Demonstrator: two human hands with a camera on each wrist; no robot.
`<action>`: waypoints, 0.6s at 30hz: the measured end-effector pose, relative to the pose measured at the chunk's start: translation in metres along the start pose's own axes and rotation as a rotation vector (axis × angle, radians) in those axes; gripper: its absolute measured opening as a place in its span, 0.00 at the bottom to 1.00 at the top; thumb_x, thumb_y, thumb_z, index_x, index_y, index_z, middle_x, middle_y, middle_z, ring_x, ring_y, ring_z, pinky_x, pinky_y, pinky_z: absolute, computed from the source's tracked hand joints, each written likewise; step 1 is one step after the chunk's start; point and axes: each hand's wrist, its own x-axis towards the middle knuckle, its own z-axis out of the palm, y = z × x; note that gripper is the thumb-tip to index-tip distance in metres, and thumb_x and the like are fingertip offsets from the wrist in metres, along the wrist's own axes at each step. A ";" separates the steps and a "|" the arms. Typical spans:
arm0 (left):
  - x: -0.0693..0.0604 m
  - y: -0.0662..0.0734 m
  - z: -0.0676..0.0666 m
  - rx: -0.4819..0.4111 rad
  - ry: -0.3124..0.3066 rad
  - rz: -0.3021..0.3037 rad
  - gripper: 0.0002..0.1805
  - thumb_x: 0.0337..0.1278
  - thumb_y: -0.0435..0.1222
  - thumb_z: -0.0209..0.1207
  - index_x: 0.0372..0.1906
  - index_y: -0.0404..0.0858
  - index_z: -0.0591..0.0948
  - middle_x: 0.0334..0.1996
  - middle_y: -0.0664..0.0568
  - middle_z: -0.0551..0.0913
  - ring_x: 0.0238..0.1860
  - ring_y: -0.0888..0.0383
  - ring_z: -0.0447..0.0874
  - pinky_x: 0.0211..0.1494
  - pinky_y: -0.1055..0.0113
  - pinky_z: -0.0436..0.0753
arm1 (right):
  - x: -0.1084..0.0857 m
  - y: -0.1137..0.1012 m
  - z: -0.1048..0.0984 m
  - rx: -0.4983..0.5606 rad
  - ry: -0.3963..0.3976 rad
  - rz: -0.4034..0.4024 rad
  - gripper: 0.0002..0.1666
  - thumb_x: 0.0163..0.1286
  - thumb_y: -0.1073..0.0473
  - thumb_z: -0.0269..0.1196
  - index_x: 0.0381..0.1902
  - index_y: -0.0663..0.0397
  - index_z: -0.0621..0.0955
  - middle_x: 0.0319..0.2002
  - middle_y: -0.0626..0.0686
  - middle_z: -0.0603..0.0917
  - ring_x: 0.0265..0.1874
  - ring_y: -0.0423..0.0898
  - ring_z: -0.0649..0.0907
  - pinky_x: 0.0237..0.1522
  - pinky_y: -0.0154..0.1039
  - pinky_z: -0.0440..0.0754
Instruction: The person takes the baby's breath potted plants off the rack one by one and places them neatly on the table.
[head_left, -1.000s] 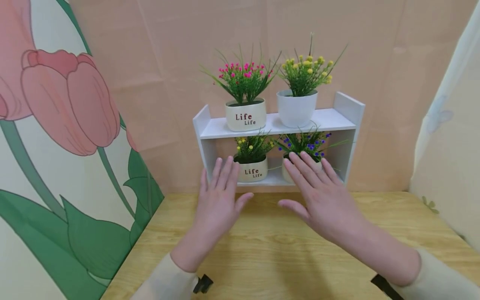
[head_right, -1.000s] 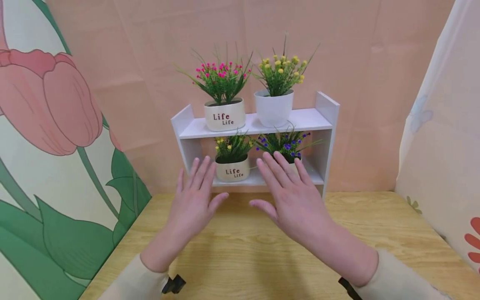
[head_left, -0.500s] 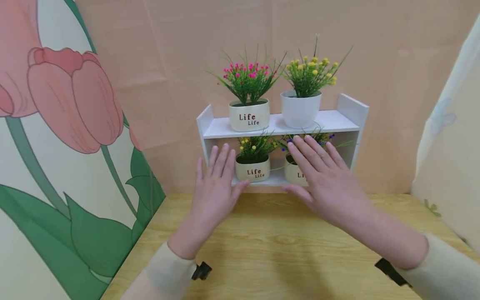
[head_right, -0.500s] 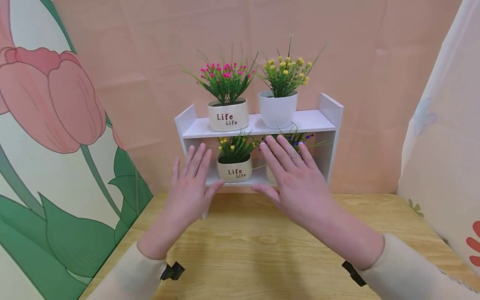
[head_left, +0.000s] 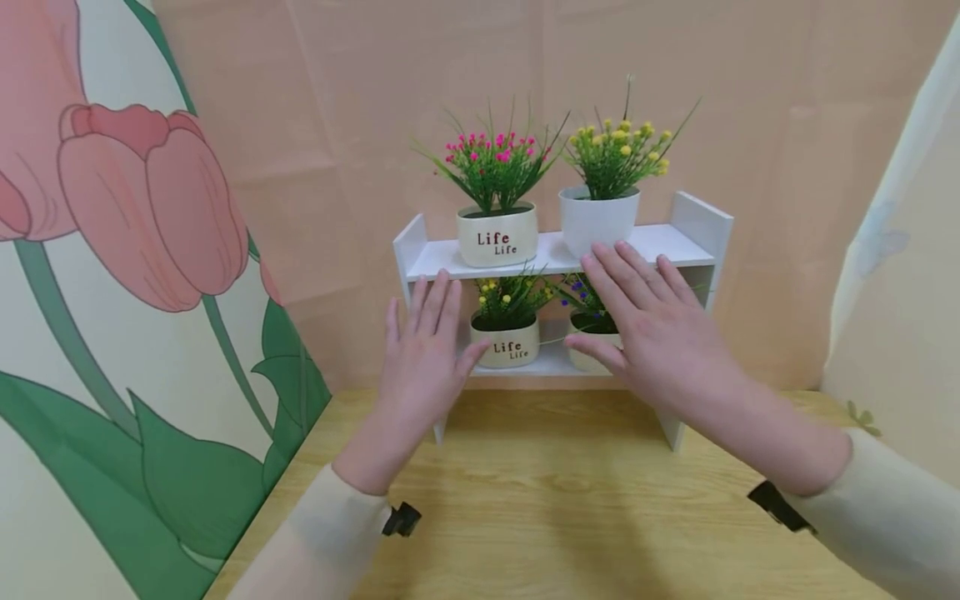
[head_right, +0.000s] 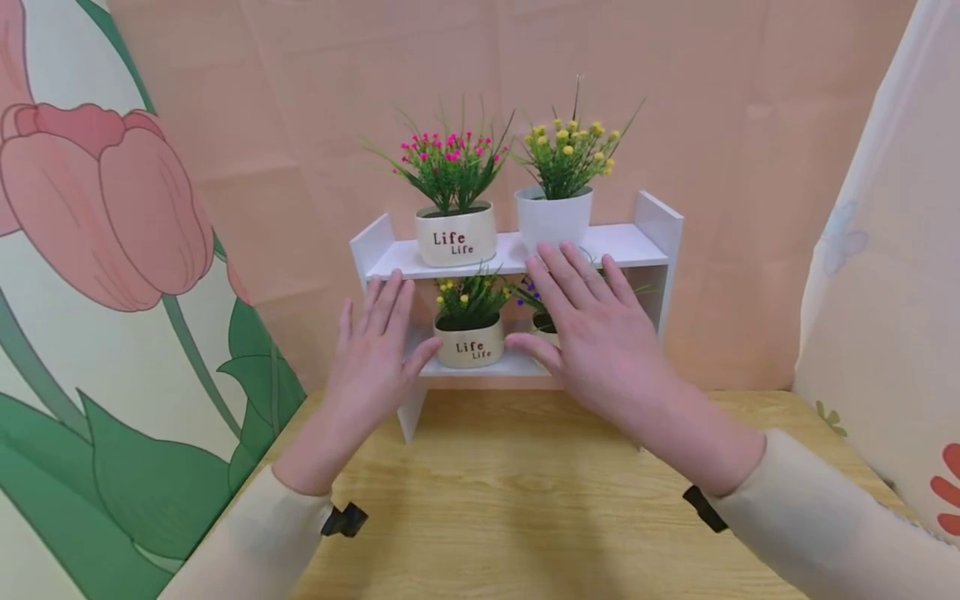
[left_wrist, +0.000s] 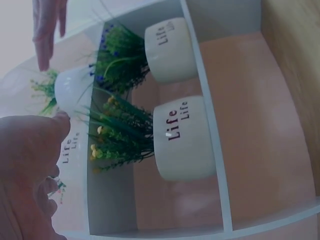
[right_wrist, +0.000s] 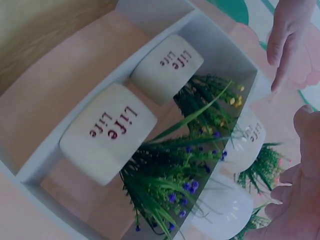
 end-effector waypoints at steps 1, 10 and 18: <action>0.002 -0.001 0.000 0.000 -0.001 -0.003 0.49 0.84 0.64 0.49 0.91 0.40 0.50 0.91 0.47 0.44 0.90 0.44 0.35 0.88 0.38 0.33 | 0.002 0.002 -0.001 0.000 0.002 0.005 0.57 0.78 0.38 0.70 0.90 0.57 0.58 0.88 0.61 0.57 0.87 0.61 0.55 0.87 0.63 0.44; 0.022 -0.013 0.003 -0.003 -0.004 -0.036 0.49 0.84 0.66 0.45 0.92 0.41 0.50 0.91 0.48 0.44 0.90 0.46 0.32 0.88 0.37 0.36 | 0.015 0.017 -0.011 -0.010 -0.021 0.039 0.57 0.81 0.37 0.67 0.90 0.57 0.55 0.88 0.62 0.56 0.88 0.62 0.53 0.87 0.64 0.42; 0.033 -0.020 0.009 -0.034 0.012 -0.047 0.49 0.84 0.66 0.45 0.91 0.41 0.51 0.91 0.46 0.45 0.90 0.46 0.33 0.88 0.38 0.34 | 0.025 0.032 -0.017 0.009 -0.025 0.077 0.56 0.82 0.37 0.66 0.89 0.62 0.55 0.88 0.65 0.55 0.87 0.64 0.54 0.85 0.69 0.47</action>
